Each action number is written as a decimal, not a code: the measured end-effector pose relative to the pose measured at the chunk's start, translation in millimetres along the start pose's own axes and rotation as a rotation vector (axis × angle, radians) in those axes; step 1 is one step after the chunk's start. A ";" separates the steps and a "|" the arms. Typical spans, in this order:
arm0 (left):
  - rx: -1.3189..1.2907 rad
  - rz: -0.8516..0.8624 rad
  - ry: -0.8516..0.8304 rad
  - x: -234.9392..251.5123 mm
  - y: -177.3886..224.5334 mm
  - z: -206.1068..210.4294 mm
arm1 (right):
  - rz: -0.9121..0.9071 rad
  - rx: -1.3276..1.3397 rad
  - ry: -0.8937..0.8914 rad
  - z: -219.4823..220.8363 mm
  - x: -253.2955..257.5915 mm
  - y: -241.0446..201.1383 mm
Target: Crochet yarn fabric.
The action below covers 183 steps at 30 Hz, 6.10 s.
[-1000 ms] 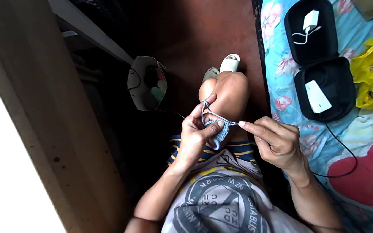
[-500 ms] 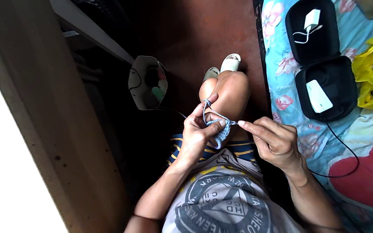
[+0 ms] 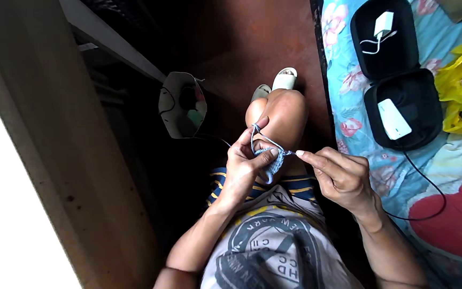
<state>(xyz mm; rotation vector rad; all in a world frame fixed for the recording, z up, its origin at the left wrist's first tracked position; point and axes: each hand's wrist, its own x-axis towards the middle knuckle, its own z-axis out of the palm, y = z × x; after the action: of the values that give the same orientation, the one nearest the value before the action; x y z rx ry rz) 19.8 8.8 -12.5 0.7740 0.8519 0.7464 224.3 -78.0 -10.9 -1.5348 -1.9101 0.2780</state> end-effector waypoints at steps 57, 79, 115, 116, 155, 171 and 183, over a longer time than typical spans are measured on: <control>-0.088 -0.103 -0.186 9.6 12.2 -9.8 | -0.013 0.107 0.099 2.1 1.1 7.0; -0.105 -0.136 -0.228 10.8 10.9 -14.5 | -0.025 0.105 0.049 -1.7 -3.1 7.0; 0.154 -0.003 -0.164 6.3 10.3 -2.2 | 0.041 0.181 0.064 4.0 -1.8 7.3; 0.159 -0.004 -0.168 6.1 10.3 -1.8 | 0.048 0.175 0.065 4.2 -1.7 7.0; 0.175 -0.006 -0.192 4.9 6.4 -1.4 | 0.315 0.577 -0.128 -1.9 10.3 -1.3; 0.178 0.007 -0.175 1.9 12.0 -6.4 | 0.063 0.276 -0.096 -2.4 2.1 10.1; 0.252 0.095 -0.106 -2.6 9.0 0.0 | -0.032 -0.065 -0.126 -10.5 -0.2 2.4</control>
<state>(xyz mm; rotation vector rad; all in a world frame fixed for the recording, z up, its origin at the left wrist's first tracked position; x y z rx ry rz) 16.3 11.3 -4.1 1.0761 0.8262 0.6825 232.5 -79.9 -4.3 -1.5605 -2.0580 0.3073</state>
